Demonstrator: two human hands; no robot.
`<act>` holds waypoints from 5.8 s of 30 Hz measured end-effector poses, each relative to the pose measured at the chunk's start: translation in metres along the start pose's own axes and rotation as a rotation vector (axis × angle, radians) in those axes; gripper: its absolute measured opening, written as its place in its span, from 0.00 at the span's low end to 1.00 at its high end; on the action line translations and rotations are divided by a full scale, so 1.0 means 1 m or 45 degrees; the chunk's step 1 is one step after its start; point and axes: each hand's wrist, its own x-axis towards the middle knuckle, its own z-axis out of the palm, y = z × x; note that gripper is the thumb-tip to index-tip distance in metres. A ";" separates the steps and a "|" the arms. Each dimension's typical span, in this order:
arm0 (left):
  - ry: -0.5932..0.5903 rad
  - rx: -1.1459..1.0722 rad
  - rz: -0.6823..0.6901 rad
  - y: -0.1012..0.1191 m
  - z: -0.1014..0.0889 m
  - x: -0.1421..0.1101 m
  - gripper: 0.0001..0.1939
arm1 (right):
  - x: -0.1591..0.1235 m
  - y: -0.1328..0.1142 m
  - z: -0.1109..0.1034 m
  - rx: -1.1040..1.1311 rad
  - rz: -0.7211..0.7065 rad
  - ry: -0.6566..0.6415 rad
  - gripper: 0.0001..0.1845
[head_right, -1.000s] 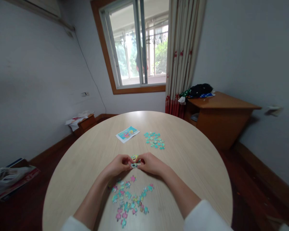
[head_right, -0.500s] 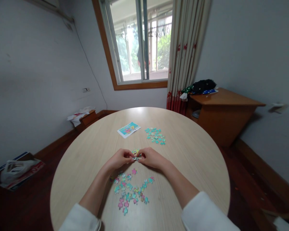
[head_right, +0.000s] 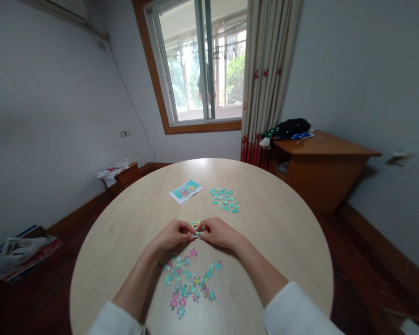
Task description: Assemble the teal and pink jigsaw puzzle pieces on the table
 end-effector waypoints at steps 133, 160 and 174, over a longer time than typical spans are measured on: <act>0.392 0.696 -0.014 0.009 0.001 0.000 0.20 | 0.002 -0.001 0.011 -0.047 0.016 0.097 0.07; 0.434 0.554 0.025 0.002 -0.003 0.003 0.15 | 0.000 -0.007 0.007 -0.060 -0.002 0.067 0.06; 0.511 0.432 -0.029 0.007 -0.007 0.003 0.17 | -0.003 -0.014 0.008 0.058 -0.149 -0.042 0.08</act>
